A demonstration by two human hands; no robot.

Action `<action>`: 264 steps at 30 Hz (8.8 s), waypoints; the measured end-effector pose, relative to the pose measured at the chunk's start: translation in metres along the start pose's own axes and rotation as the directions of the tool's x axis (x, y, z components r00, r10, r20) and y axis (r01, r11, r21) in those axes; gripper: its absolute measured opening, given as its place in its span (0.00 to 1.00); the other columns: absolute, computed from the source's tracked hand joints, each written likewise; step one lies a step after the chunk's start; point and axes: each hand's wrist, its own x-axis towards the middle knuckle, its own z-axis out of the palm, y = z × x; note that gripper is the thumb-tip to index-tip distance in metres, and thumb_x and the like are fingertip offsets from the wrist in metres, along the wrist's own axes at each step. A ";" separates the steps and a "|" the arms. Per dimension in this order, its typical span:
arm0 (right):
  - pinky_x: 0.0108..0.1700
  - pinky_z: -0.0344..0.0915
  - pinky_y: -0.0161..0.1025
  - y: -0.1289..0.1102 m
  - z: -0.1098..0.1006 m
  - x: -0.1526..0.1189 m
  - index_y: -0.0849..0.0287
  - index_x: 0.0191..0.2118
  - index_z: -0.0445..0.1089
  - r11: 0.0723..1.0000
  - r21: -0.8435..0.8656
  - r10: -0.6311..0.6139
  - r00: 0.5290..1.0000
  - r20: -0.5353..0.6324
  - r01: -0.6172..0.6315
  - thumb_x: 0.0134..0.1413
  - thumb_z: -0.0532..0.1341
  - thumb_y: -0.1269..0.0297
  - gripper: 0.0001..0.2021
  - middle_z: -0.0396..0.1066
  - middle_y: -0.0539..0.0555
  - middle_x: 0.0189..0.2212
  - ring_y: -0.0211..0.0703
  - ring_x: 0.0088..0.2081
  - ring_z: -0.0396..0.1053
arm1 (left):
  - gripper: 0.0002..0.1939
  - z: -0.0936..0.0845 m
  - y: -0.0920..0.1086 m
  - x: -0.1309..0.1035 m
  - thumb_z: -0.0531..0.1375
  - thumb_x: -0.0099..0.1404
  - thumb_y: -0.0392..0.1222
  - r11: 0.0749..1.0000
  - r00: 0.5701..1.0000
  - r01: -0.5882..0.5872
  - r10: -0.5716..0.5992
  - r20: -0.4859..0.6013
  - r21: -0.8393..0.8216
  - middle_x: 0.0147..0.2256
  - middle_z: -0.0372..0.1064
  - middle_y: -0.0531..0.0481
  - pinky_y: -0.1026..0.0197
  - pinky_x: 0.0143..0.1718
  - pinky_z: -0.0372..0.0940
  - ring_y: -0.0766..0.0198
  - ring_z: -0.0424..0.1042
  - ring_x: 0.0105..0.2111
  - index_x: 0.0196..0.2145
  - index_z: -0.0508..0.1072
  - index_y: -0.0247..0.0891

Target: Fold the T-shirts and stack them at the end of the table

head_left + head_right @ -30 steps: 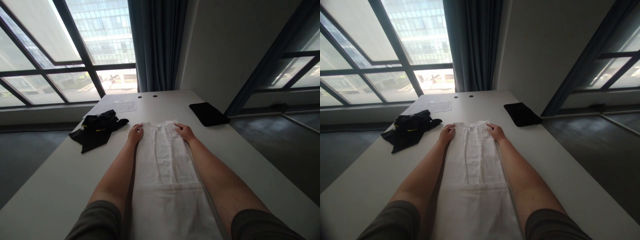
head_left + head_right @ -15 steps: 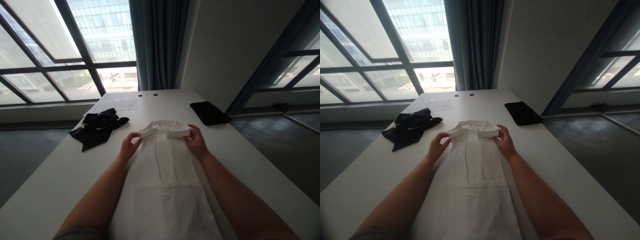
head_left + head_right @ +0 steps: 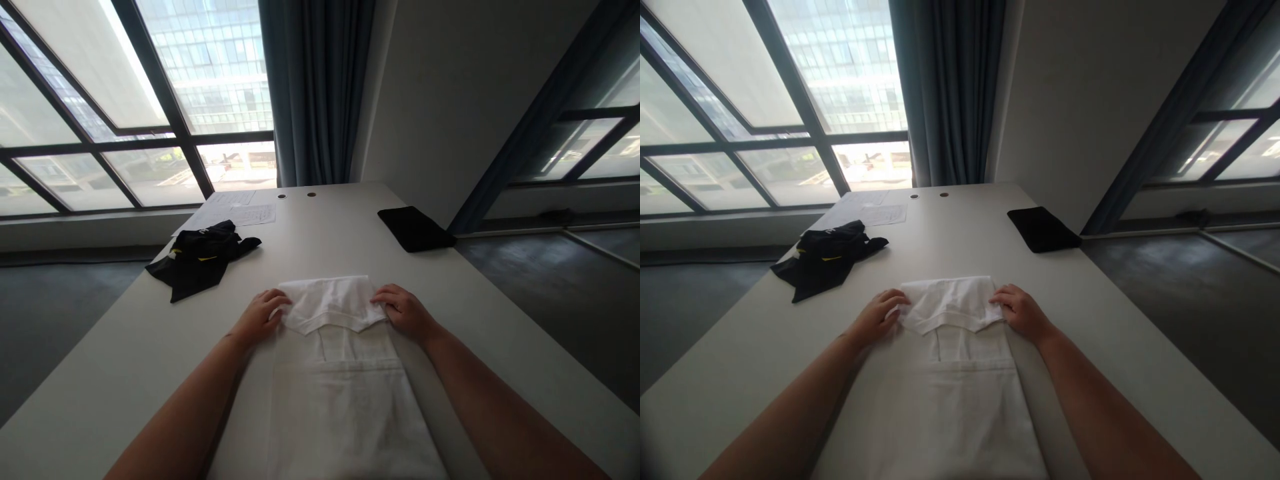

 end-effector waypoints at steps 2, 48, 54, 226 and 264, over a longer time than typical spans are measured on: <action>0.56 0.71 0.48 -0.007 0.007 0.009 0.53 0.45 0.80 0.999 -0.053 -0.010 0.996 -0.094 0.005 0.56 0.54 0.78 0.21 0.77 0.56 0.43 0.48 0.48 0.73 | 0.18 0.009 0.015 0.014 0.54 0.73 0.42 0.996 0.998 0.004 0.001 -0.062 0.087 0.55 0.72 0.43 0.47 0.60 0.62 0.52 0.70 0.55 0.56 0.74 0.44; 0.62 0.65 0.57 -0.037 0.009 -0.039 0.55 0.47 0.77 0.996 -0.061 0.068 0.996 -0.065 -0.072 0.61 0.59 0.65 0.13 0.73 0.61 0.52 0.55 0.57 0.69 | 0.22 0.037 -0.013 -0.043 0.56 0.71 0.45 0.954 0.953 0.294 -0.288 -0.097 0.054 0.67 0.59 0.39 0.39 0.66 0.58 0.47 0.59 0.67 0.60 0.71 0.41; 0.62 0.68 0.52 -0.120 -0.013 -0.096 0.50 0.51 0.77 0.990 0.135 -0.054 0.978 0.204 0.027 0.62 0.65 0.58 0.13 0.73 0.60 0.55 0.54 0.60 0.68 | 0.20 0.012 0.058 -0.092 0.61 0.69 0.53 0.999 0.998 0.033 -0.030 0.063 -0.043 0.66 0.63 0.46 0.41 0.67 0.57 0.48 0.57 0.68 0.57 0.74 0.52; 0.49 0.70 0.45 -0.067 0.018 -0.028 0.56 0.57 0.77 0.383 0.598 0.382 0.710 0.592 -0.704 0.49 0.73 0.52 0.29 0.79 0.57 0.48 0.48 0.42 0.76 | 0.18 0.038 0.067 -0.019 0.47 0.78 0.46 0.894 0.912 0.389 -0.408 0.044 0.221 0.49 0.76 0.47 0.54 0.54 0.63 0.55 0.73 0.50 0.53 0.75 0.44; 0.49 0.67 0.42 0.000 -0.212 0.257 0.73 0.47 0.78 0.945 -0.064 0.327 0.907 0.264 -0.322 0.63 0.63 0.61 0.18 0.76 0.54 0.46 0.37 0.42 0.75 | 0.10 0.048 0.050 -0.008 0.55 0.72 0.42 0.754 0.798 0.590 -0.599 -0.064 0.290 0.47 0.71 0.44 0.54 0.49 0.59 0.53 0.68 0.47 0.45 0.74 0.42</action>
